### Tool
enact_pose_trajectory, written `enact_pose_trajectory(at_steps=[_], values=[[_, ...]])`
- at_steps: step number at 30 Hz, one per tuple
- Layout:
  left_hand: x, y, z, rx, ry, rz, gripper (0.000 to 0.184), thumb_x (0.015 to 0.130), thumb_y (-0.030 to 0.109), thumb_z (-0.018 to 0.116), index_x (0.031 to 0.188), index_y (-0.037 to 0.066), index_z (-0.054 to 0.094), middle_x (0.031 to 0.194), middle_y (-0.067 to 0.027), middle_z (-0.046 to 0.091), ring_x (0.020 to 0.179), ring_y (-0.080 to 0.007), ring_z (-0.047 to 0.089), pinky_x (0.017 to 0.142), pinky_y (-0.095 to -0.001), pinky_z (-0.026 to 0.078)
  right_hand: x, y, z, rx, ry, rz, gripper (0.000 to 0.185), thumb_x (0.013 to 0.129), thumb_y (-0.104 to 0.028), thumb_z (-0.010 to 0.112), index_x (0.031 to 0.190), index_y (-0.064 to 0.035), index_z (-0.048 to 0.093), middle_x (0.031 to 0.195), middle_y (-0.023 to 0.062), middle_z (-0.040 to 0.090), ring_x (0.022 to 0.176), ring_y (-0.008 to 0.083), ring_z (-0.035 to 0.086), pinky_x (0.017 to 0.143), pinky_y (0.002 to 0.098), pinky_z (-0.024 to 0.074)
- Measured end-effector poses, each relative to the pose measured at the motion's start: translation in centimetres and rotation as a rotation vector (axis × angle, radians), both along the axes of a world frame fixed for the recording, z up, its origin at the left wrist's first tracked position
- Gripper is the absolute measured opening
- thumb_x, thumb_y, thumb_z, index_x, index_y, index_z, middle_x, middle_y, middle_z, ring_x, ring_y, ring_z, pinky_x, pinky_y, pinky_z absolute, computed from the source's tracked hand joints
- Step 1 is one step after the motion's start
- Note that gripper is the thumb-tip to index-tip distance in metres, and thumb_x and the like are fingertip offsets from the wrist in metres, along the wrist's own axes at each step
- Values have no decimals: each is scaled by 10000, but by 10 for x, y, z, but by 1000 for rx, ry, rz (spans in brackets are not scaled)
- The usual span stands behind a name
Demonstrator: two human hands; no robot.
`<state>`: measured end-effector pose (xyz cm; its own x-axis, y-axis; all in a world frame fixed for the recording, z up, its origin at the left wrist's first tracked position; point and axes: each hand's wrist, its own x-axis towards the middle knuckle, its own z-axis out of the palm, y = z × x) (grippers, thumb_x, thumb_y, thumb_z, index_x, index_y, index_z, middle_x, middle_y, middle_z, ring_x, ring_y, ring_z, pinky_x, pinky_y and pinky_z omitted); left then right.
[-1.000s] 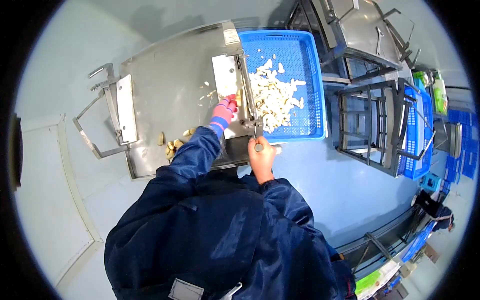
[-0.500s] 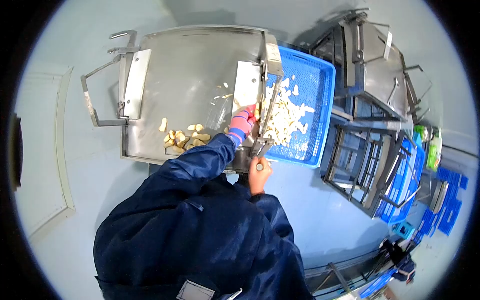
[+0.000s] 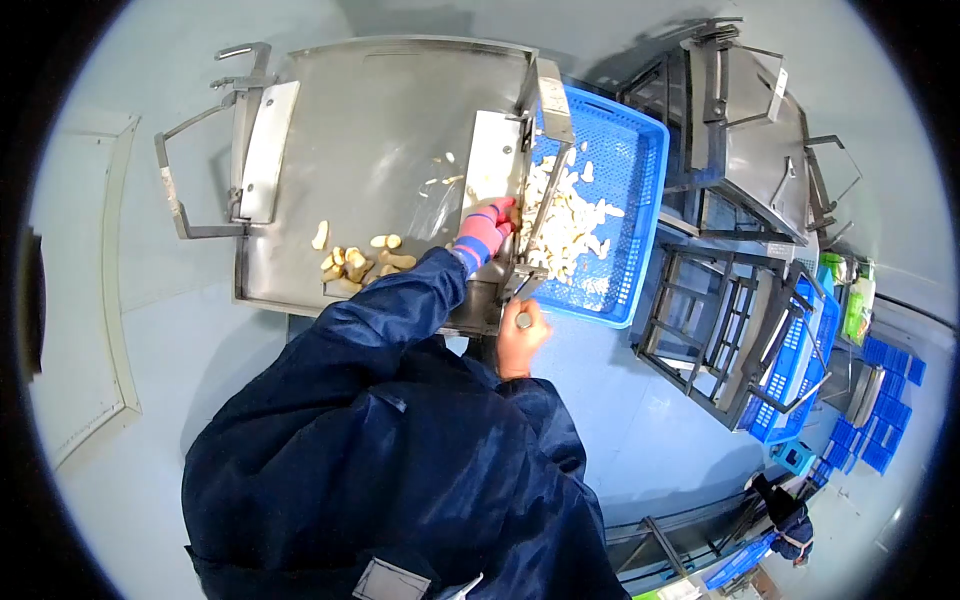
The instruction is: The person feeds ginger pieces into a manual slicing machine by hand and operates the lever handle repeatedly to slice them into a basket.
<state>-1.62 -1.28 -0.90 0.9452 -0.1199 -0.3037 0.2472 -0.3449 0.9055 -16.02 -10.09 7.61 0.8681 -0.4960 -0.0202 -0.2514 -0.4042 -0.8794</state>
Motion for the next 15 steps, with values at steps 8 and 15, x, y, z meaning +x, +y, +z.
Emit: enact_pose_trajectory(at_steps=[8, 15], values=[[3, -2, -18, 61, -36, -61, 434, 803, 66, 598, 1223, 129, 508, 888, -105, 645, 765, -217, 602, 702, -322, 473, 10, 3, 29, -53, 34, -15, 231, 764, -94, 621, 592, -11, 492, 492, 152, 455, 412, 207, 446, 459, 353, 381], [3, -1, -6, 46, -39, -31, 391, 786, 93, 586, 1173, 127, 540, 892, -126, 651, 820, -284, 612, 741, -362, 475, 2, 4, 16, -127, -31, 13, 261, 768, -96, 621, 579, -6, 465, 475, 144, 431, 401, 188, 383, 430, 352, 355]])
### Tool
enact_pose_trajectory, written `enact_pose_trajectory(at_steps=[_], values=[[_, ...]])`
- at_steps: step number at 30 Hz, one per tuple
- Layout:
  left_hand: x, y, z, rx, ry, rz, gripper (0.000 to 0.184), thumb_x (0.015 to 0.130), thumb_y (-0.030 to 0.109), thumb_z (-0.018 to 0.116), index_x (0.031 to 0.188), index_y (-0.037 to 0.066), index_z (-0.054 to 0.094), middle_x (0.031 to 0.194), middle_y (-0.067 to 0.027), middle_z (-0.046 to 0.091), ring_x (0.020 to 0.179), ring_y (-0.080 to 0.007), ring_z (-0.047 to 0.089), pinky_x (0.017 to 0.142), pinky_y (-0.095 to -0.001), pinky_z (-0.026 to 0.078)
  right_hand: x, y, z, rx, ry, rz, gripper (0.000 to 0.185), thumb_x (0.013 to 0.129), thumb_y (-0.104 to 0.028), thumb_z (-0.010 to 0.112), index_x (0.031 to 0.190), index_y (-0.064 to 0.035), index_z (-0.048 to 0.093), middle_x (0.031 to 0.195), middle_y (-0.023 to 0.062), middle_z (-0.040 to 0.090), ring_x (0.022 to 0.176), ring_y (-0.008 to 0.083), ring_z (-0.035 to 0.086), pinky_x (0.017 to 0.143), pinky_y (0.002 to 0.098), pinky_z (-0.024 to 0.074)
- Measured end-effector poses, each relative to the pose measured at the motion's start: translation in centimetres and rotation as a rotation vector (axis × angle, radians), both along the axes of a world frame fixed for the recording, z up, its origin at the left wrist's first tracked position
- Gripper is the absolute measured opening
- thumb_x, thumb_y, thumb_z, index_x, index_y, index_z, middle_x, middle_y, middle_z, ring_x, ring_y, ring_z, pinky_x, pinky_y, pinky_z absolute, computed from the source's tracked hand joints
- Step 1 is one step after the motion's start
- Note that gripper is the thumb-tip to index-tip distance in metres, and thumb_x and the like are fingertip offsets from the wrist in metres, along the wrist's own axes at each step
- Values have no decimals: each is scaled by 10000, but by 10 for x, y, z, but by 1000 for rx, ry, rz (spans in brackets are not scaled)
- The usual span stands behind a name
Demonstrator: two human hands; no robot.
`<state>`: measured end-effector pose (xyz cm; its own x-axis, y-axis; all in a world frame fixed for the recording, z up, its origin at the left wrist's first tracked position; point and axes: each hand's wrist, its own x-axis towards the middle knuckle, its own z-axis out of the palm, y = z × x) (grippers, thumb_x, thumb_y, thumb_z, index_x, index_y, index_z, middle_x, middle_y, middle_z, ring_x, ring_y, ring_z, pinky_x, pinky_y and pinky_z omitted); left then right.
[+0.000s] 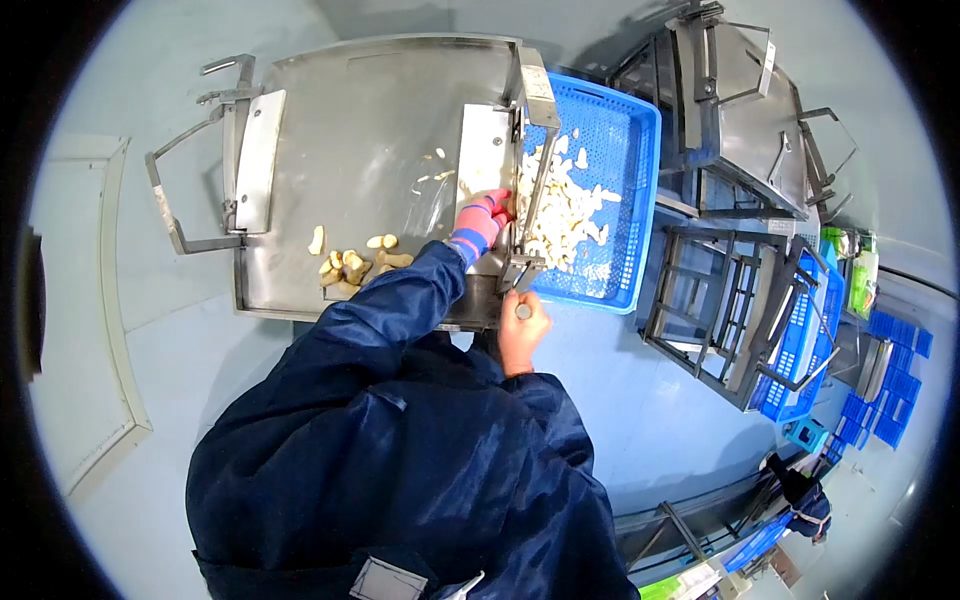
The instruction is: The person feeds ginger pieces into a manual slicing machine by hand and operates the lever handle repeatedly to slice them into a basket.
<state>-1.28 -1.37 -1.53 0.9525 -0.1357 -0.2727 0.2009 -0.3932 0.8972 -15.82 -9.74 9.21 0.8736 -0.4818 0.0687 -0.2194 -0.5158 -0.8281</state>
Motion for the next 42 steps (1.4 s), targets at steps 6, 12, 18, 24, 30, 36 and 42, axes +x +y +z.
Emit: enact_pose_trajectory(at_steps=[6, 12, 18, 24, 30, 36, 42], values=[[8, 1, 0, 20, 6, 5, 316, 801, 66, 543, 1116, 74, 570, 841, -113, 653, 760, -233, 616, 714, -321, 479, -6, -2, -26, -61, 34, -8, 246, 766, -89, 603, 584, -8, 459, 507, 177, 456, 416, 268, 451, 447, 367, 365], [14, -23, -21, 13, -53, 174, 241, 840, 188, 529, 1002, 33, 617, 899, -172, 648, 796, -296, 622, 733, -358, 479, -10, 1, -27, 32, 10, -17, 278, 770, -115, 612, 565, -26, 447, 502, 169, 462, 456, 321, 473, 464, 398, 354], [25, 1, 59, -551, 290, 35, 226, 857, 84, 545, 1073, 24, 571, 838, -51, 609, 669, -114, 574, 601, -236, 477, -8, -3, -24, -32, 2, -11, 257, 776, -134, 604, 574, -61, 462, 494, 136, 495, 471, 320, 509, 582, 408, 372], [36, 102, 91, 105, -44, -268, 313, 793, 129, 624, 1088, 36, 574, 927, -98, 633, 829, -196, 603, 751, -292, 480, -8, -2, -25, 8, 27, -1, 252, 785, -153, 595, 572, -90, 475, 483, 99, 506, 457, 290, 508, 627, 391, 346], [-30, 163, 77, 879, -243, -632, 330, 680, 185, 692, 983, 91, 599, 989, -118, 577, 952, -295, 550, 826, -372, 450, -9, -4, -29, 32, 16, 6, 264, 774, -142, 601, 561, -92, 454, 470, 91, 486, 431, 286, 468, 612, 374, 311], [-46, 147, 63, 951, -267, -812, 219, 702, 208, 643, 897, 116, 604, 935, -98, 574, 879, -292, 555, 768, -393, 456, -8, -2, -26, 30, 0, -10, 270, 777, -132, 604, 566, -63, 449, 463, 108, 467, 414, 288, 450, 553, 376, 332], [17, 103, 67, -366, 517, -277, 209, 848, 214, 545, 1017, 104, 598, 802, 51, 572, 710, -49, 510, 611, -203, 424, -6, 0, -16, 84, -54, -4, 252, 778, -90, 611, 583, -15, 469, 467, 141, 446, 384, 237, 415, 418, 346, 352]])
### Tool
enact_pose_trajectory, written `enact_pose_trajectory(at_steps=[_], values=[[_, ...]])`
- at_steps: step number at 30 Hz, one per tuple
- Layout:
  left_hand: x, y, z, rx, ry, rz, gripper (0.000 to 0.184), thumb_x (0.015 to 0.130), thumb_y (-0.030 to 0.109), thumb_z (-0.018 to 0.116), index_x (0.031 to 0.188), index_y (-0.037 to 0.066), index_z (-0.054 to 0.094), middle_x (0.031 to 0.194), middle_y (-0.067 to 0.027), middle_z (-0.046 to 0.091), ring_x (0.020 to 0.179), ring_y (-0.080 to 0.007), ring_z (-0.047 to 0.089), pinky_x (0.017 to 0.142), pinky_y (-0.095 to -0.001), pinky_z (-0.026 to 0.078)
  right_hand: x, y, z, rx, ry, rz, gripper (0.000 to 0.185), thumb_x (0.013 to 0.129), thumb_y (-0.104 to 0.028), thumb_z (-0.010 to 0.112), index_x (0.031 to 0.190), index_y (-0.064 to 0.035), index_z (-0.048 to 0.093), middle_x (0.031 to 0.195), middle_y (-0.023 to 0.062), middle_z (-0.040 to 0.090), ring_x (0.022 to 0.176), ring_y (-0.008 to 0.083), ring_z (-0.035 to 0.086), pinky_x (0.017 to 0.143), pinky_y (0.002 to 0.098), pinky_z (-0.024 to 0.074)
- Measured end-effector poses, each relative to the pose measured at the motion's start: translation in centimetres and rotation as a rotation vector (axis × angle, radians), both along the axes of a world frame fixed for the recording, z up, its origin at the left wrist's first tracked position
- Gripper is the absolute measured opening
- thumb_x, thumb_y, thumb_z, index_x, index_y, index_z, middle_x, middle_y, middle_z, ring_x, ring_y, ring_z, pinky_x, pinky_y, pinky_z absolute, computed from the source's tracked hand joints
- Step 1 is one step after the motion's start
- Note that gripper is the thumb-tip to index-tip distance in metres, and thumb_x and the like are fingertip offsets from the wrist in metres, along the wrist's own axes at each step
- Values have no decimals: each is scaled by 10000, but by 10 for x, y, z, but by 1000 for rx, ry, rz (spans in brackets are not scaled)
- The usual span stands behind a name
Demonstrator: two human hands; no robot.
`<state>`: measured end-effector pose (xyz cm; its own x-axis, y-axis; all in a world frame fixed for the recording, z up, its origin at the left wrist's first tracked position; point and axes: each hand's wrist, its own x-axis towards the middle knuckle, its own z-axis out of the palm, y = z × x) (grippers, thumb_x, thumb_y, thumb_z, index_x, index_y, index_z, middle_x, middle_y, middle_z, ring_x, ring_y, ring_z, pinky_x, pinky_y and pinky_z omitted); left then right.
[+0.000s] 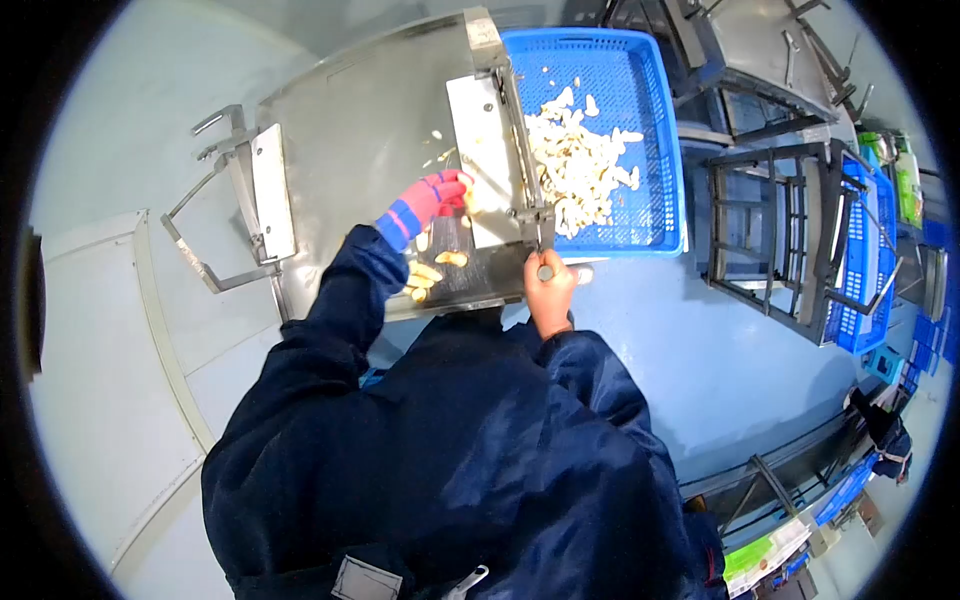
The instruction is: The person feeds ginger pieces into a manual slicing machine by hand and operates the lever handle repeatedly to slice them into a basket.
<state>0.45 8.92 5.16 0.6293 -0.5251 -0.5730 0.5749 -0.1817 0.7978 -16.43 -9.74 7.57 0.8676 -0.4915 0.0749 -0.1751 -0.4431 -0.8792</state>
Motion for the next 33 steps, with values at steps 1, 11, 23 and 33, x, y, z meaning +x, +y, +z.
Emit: enact_pose_trajectory(at_steps=[1, 11, 23, 33], values=[[6, -18, -6, -101, 81, 153, 183, 848, 199, 544, 996, 106, 600, 800, 40, 586, 669, -55, 515, 571, -210, 426, 1, -1, 0, -12, -2, -3, 249, 779, -91, 611, 588, -10, 474, 470, 147, 446, 385, 233, 412, 420, 346, 354], [17, -104, -85, 485, -458, 394, 315, 779, 155, 628, 1063, 38, 558, 836, -124, 642, 763, -264, 617, 711, -344, 478, 9, 1, 17, -42, 59, -26, 271, 773, -105, 622, 569, -10, 472, 457, 141, 438, 391, 189, 388, 428, 348, 359], [-19, -101, -58, 402, -508, 380, 507, 751, 33, 647, 1230, 116, 500, 898, -110, 628, 814, -233, 598, 744, -322, 481, 6, 3, 11, -102, 12, 11, 248, 785, -88, 587, 595, 4, 455, 497, 154, 425, 445, 164, 361, 448, 350, 349], [-14, -98, -57, 282, -474, 348, 495, 752, 35, 641, 1222, 124, 517, 865, -108, 629, 769, -230, 595, 715, -323, 482, -8, -3, -26, -13, 119, 12, 228, 774, -97, 605, 606, -1, 484, 499, 132, 451, 453, 155, 404, 461, 344, 364]])
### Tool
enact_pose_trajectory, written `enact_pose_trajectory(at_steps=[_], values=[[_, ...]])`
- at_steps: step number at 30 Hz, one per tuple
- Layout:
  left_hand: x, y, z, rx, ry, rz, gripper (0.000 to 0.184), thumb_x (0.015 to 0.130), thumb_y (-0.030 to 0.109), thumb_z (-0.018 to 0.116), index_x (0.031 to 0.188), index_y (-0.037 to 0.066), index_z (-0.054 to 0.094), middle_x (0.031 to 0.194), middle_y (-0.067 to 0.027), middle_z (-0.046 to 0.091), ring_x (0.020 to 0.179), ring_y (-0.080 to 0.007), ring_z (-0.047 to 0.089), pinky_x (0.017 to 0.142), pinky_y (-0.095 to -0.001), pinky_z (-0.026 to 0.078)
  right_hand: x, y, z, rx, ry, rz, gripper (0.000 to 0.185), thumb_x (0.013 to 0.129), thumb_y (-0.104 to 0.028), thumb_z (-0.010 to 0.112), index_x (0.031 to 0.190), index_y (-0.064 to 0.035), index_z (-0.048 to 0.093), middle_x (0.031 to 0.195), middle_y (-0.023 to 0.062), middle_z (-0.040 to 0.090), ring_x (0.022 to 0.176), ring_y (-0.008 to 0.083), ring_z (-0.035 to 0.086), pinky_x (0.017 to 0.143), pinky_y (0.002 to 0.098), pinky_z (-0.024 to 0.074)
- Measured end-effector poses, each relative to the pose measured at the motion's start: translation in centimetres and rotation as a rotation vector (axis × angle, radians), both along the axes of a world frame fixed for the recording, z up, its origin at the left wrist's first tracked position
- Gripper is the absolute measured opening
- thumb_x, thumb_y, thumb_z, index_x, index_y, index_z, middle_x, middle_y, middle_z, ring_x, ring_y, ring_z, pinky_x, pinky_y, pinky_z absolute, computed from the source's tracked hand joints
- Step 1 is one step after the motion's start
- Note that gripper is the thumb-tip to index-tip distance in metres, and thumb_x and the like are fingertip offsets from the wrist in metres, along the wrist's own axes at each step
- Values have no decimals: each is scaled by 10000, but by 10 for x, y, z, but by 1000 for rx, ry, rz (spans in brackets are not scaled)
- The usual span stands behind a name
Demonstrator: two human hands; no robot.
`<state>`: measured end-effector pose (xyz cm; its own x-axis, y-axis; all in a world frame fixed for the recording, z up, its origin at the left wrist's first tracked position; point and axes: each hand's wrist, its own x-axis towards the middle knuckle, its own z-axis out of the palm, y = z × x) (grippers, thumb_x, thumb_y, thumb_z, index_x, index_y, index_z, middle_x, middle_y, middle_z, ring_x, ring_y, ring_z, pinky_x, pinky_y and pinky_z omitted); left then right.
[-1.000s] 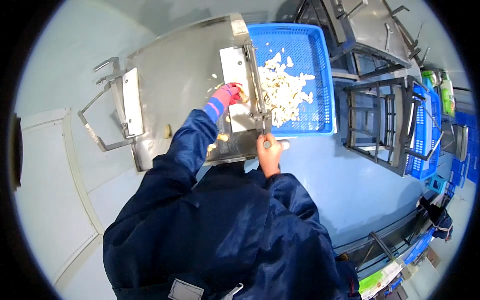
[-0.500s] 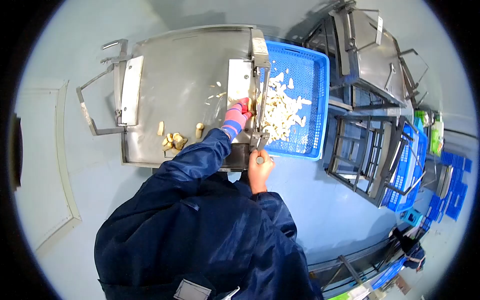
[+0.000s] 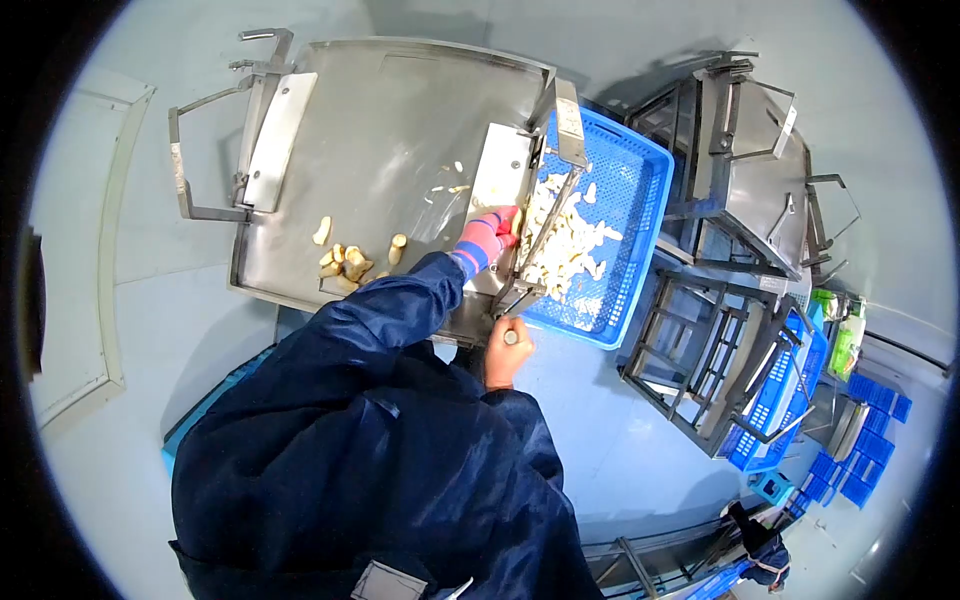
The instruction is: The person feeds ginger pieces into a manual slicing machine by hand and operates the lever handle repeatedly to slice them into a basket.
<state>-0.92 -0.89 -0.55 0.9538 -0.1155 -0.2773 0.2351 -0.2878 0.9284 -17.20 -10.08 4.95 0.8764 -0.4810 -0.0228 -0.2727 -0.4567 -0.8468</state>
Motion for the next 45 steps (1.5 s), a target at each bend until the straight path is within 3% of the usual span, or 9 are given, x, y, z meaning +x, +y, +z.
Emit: enact_pose_trajectory(at_steps=[5, 6, 9, 15, 22, 28, 34, 38, 45], values=[[1, 0, -11, -220, 23, 15, 488, 765, -35, 593, 1232, 76, 509, 890, -87, 630, 770, -164, 594, 701, -275, 484, 19, 1, 36, -10, -120, -18, 308, 828, -100, 563, 558, -23, 436, 437, 19, 433, 394, 71, 406, 377, 262, 302], [2, 1, -10, -253, 56, -5, 479, 769, -57, 568, 1229, 65, 511, 884, -78, 636, 769, -154, 596, 708, -264, 483, 26, 8, 64, 94, 5, -64, 264, 778, -78, 608, 577, -3, 453, 466, 113, 420, 433, 127, 371, 430, 328, 335], [6, 4, -6, -183, 33, -44, 468, 773, -64, 552, 1222, 67, 520, 872, -75, 644, 763, -151, 594, 714, -261, 479, 0, -2, -4, 54, -37, -24, 271, 773, -76, 607, 573, -1, 439, 464, 112, 387, 441, 122, 349, 433, 334, 330], [8, -4, -17, -142, 5, 37, 372, 794, 1, 583, 1163, 45, 570, 889, -81, 659, 768, -156, 596, 733, -262, 472, 30, 8, 70, 14, -9, -71, 258, 765, -94, 611, 577, -3, 460, 476, 146, 433, 409, 177, 369, 436, 344, 354], [9, -3, 1, 27, 15, 8, 350, 768, 36, 602, 1117, 69, 604, 890, -117, 658, 771, -210, 609, 726, -293, 481, 4, 5, 12, 12, -48, -42, 272, 765, -85, 607, 566, -13, 437, 463, 139, 391, 408, 163, 353, 427, 341, 356], [9, -7, -8, -35, -13, 27, 324, 785, 0, 542, 1106, 13, 579, 850, -116, 651, 735, -196, 603, 696, -285, 481, 37, 10, 84, 19, -23, -81, 273, 767, -87, 605, 563, -11, 439, 472, 158, 431, 398, 186, 373, 425, 348, 347], [9, -6, -21, -125, 110, 86, 285, 807, 58, 544, 1089, 49, 584, 804, -118, 643, 728, -230, 605, 674, -319, 478, 2, 5, -2, -22, -48, -30, 272, 766, -81, 596, 569, -2, 426, 504, 185, 405, 420, 255, 363, 443, 369, 340], [4, -14, -18, 43, -151, 56, 296, 774, 54, 582, 1070, 52, 584, 808, -131, 639, 744, -266, 603, 681, -347, 475, -5, 1, -16, -11, -35, -17, 270, 769, -97, 604, 580, -1, 436, 503, 178, 427, 426, 281, 372, 450, 372, 345], [7, -18, -28, 207, -152, 46, 267, 764, 55, 572, 1030, 39, 598, 871, -144, 649, 804, -273, 619, 728, -339, 485, 23, 10, 59, -60, 27, -98, 224, 772, -117, 592, 603, -10, 491, 524, 199, 488, 439, 336, 479, 449, 391, 376]])
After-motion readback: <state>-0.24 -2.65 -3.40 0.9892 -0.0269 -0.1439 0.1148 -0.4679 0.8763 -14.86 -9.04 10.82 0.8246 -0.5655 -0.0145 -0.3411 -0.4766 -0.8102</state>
